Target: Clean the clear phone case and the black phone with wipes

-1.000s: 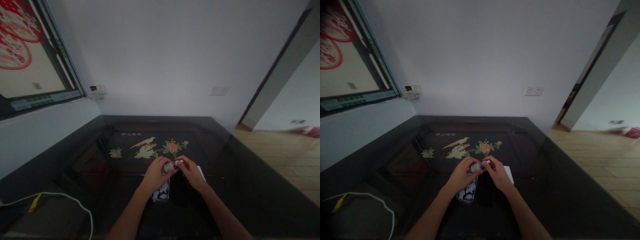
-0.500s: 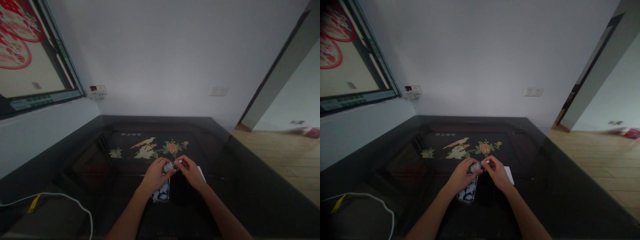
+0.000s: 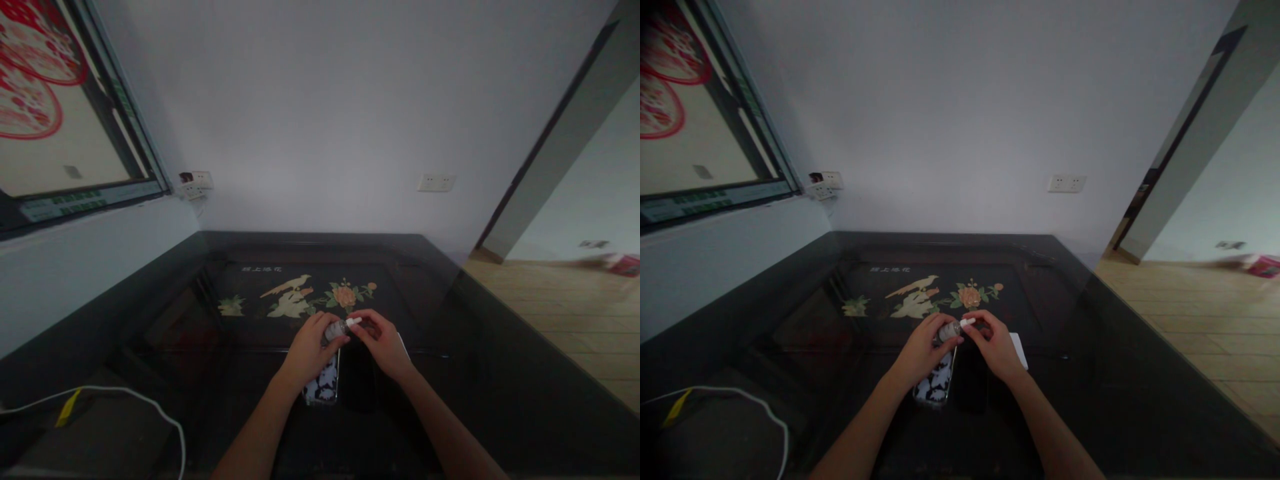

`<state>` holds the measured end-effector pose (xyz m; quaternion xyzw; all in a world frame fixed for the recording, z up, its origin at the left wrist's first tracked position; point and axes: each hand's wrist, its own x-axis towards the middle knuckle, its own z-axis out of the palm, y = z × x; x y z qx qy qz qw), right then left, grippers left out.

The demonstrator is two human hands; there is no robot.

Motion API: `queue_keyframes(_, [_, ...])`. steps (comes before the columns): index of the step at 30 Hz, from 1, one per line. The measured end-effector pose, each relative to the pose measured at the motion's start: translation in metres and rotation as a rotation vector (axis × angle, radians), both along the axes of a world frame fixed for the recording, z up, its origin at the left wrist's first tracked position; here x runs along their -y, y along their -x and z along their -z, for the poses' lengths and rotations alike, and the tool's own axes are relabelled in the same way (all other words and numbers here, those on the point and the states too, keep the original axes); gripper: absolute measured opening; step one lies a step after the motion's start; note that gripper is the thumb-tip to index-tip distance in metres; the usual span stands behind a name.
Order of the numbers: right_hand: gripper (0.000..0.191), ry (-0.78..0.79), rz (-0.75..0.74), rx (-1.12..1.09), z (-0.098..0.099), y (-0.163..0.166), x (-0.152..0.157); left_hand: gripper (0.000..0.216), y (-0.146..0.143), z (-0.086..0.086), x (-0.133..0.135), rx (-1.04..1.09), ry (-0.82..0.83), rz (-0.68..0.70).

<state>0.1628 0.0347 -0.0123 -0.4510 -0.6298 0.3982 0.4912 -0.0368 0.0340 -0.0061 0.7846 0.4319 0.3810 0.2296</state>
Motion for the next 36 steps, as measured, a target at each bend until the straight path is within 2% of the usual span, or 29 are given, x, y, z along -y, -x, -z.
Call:
queue_keyframes(5, [0.025,-0.006,-0.009,0.033,-0.003,0.001,0.003,0.019,0.000,0.000,0.000,0.001,-0.001,-0.010])
queue_keyframes(10, [0.033,-0.071,-0.041,-0.023,-0.006,0.002,0.005,0.031,0.001,-0.001,0.000,0.030,0.000,-0.024])
queue_keyframes(13, [0.037,-0.082,-0.013,-0.102,-0.003,-0.001,0.001,0.027,0.003,0.003,-0.004,0.076,0.008,-0.114])
queue_keyframes(17, [0.034,-0.075,0.107,-0.053,0.004,-0.006,-0.006,0.025,0.013,0.010,-0.012,0.127,0.052,-0.270])
queue_keyframes(23, [0.034,-0.077,0.090,0.004,0.005,-0.013,-0.009,0.021,0.028,0.019,-0.020,0.013,0.066,-0.472])
queue_keyframes(29, [0.036,-0.076,0.119,0.043,0.006,-0.017,-0.012,0.020,0.034,0.026,-0.022,-0.022,0.080,-0.544])
queue_keyframes(36, [0.035,-0.032,0.104,0.072,0.013,-0.017,-0.015,0.022,0.038,0.033,-0.027,-0.005,0.059,-0.559])
